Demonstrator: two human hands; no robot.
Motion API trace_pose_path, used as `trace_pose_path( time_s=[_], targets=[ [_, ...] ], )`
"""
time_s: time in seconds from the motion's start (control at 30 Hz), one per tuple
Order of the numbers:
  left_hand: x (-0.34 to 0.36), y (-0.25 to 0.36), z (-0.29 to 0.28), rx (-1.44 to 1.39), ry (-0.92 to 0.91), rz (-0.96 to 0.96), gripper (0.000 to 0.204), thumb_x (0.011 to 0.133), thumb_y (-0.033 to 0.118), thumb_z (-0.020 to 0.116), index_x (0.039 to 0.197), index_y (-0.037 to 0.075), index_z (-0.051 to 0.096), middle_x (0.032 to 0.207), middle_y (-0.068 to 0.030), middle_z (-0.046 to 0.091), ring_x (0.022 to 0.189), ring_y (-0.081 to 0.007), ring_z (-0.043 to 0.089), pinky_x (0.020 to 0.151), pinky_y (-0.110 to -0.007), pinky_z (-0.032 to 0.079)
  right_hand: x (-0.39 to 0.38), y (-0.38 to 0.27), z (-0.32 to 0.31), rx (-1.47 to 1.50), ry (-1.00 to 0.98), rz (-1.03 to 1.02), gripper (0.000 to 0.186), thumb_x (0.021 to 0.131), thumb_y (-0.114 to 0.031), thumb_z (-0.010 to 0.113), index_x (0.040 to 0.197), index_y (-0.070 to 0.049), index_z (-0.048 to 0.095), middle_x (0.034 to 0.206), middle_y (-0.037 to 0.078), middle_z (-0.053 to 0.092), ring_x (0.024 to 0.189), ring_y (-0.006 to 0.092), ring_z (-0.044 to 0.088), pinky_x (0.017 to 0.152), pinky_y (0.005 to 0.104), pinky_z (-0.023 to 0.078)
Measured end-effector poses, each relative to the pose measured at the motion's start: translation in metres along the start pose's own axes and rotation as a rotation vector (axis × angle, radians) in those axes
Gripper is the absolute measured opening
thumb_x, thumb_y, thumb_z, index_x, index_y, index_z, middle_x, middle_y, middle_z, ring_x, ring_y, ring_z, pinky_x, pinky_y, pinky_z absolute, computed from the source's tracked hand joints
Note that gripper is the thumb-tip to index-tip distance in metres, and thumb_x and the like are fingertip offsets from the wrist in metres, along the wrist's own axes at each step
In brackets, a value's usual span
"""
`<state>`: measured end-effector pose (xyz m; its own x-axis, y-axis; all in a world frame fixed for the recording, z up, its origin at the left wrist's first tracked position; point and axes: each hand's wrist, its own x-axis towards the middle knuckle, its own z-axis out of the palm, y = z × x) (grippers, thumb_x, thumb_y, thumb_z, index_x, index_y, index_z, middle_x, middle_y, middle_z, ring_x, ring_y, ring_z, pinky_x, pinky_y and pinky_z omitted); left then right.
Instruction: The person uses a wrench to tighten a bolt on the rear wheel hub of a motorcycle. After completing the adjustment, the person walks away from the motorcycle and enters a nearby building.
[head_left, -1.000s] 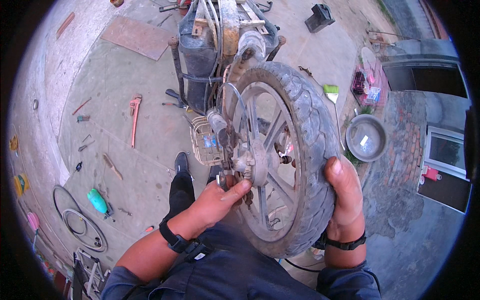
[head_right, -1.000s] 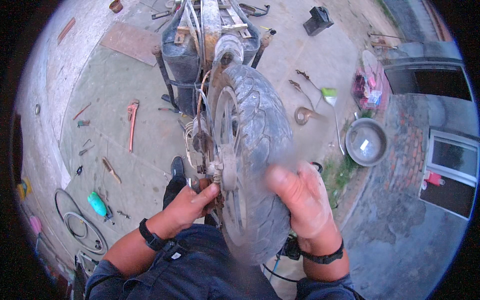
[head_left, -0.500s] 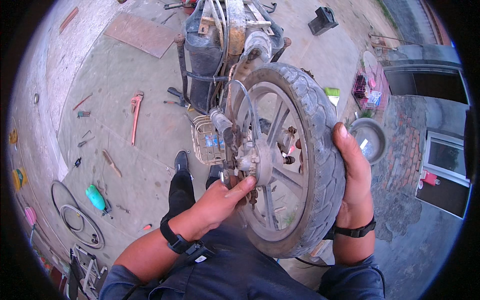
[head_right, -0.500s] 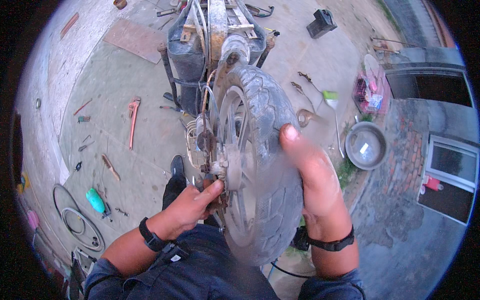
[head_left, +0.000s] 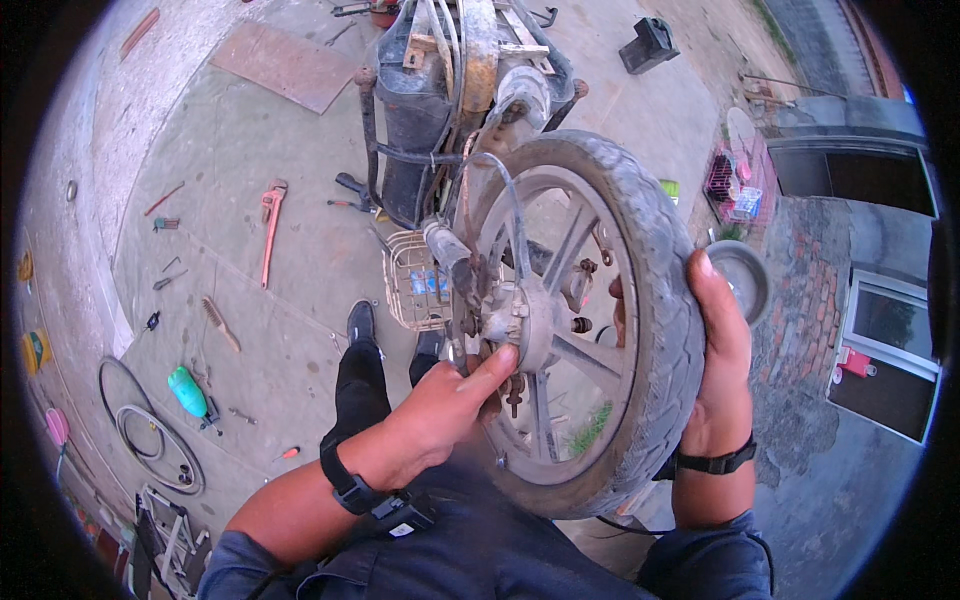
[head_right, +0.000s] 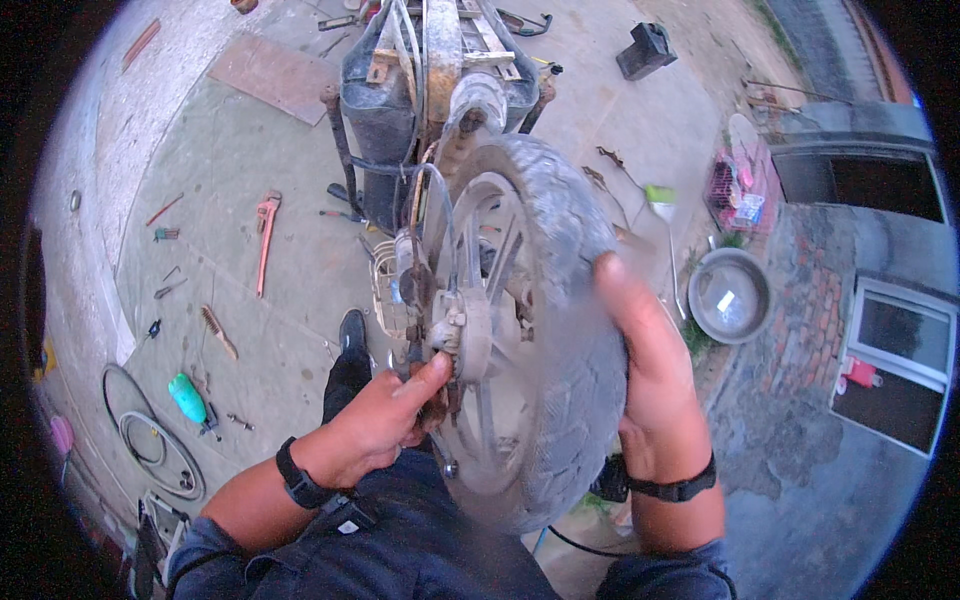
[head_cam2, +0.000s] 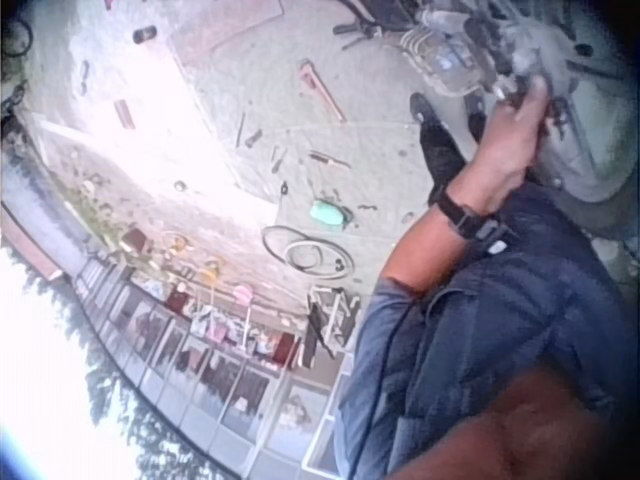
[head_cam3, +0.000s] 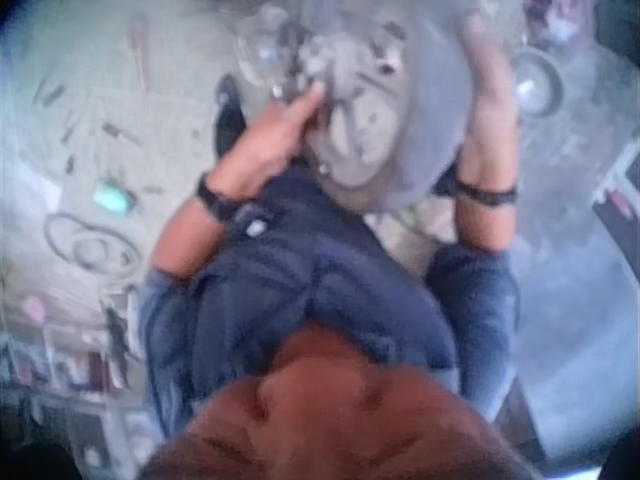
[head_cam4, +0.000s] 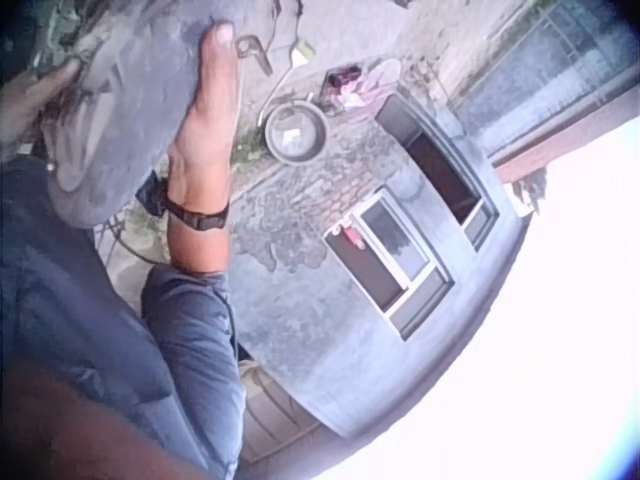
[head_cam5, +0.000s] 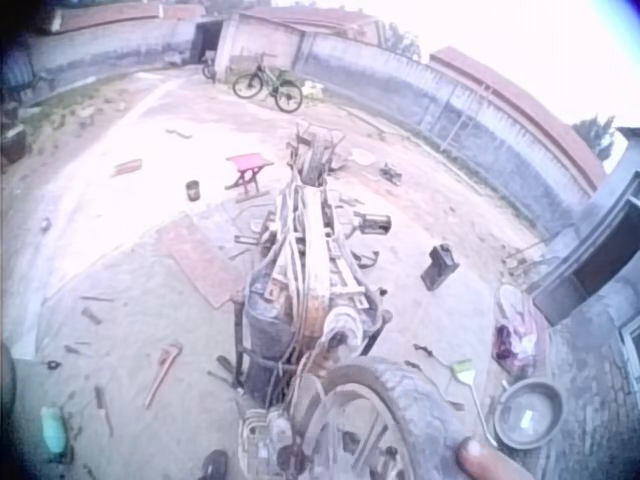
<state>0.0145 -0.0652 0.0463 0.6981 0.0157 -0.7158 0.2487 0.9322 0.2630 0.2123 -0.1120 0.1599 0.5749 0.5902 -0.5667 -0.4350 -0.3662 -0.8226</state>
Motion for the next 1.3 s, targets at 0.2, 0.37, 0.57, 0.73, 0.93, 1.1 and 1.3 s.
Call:
trace_pose_path(
  time_s=[0.2,0.37,0.57,0.73,0.93,1.1,1.3],
  targets=[
    [-0.003,0.008,0.008,-0.035,0.033,-0.029,0.041,0.093,0.048,0.061,0.092,0.008,0.063,0.076,0.0044,0.053,0.062,-0.0064,0.042,0.055,-0.024,0.032,-0.002,-0.007,0.009,-0.053,-0.029,0.025,0.051,0.098,-0.043,0.047,0.114,0.004,0.061,0.091,0.015,0.069,0.072,0.0190,0.066,0.062,0.0290,0.054],
    [0.000,0.005,0.006,0.031,0.057,0.004,0.046,0.095,0.055,0.053,0.088,0.011,0.059,0.067,0.0039,0.050,0.047,-0.0054,0.035,0.040,-0.022,0.022,0.004,-0.013,0.022,0.013,-0.049,0.033,0.049,0.099,-0.042,0.048,0.115,0.003,0.061,0.091,0.015,0.070,0.070,0.0189,0.068,0.064,0.0287,0.055],
    [0.007,0.005,-0.004,0.070,0.030,0.013,0.041,0.095,0.046,0.059,0.097,0.005,0.065,0.081,0.0025,0.058,0.068,-0.0062,0.046,0.061,-0.023,0.037,0.017,-0.009,0.016,0.055,-0.054,0.067,0.048,0.098,-0.041,0.049,0.115,0.002,0.062,0.091,0.015,0.070,0.072,0.0190,0.068,0.065,0.0294,0.055],
    [0.015,-0.006,-0.015,0.101,0.027,0.111,0.043,0.096,0.044,0.060,0.102,0.002,0.064,0.086,0.0012,0.060,0.075,-0.0065,0.049,0.067,-0.024,0.041,0.016,-0.002,0.017,-0.033,-0.042,0.025,0.049,0.099,-0.041,0.046,0.116,0.002,0.061,0.092,0.015,0.070,0.071,0.0183,0.067,0.064,0.0290,0.054],
    [0.027,-0.011,-0.030,0.236,-0.035,0.186,0.043,0.095,0.043,0.061,0.101,0.000,0.063,0.087,-0.0001,0.060,0.078,-0.0086,0.050,0.070,-0.026,0.043,0.013,0.003,0.006,-0.122,-0.066,-0.001,0.053,0.099,-0.044,0.044,0.116,0.004,0.060,0.093,0.015,0.069,0.072,0.0183,0.066,0.063,0.0287,0.054],
    [0.027,-0.014,-0.033,0.244,-0.032,0.193,0.042,0.095,0.043,0.061,0.097,0.001,0.064,0.081,0.0006,0.058,0.074,-0.0086,0.049,0.066,-0.027,0.042,0.010,0.004,0.008,-0.089,-0.077,0.002,0.055,0.098,-0.046,0.046,0.116,0.004,0.060,0.094,0.016,0.069,0.072,0.0185,0.066,0.064,0.0290,0.054],
    [0.029,-0.019,-0.050,0.323,0.069,0.303,0.037,0.096,0.038,0.061,0.098,0.001,0.061,0.074,0.0034,0.054,0.067,-0.0059,0.045,0.060,-0.024,0.038,0.005,0.014,-0.009,-0.035,-0.160,0.005,0.061,0.097,-0.051,0.046,0.122,0.004,0.057,0.103,0.017,0.068,0.081,0.0196,0.067,0.070,0.0303,0.054]
  ],
)
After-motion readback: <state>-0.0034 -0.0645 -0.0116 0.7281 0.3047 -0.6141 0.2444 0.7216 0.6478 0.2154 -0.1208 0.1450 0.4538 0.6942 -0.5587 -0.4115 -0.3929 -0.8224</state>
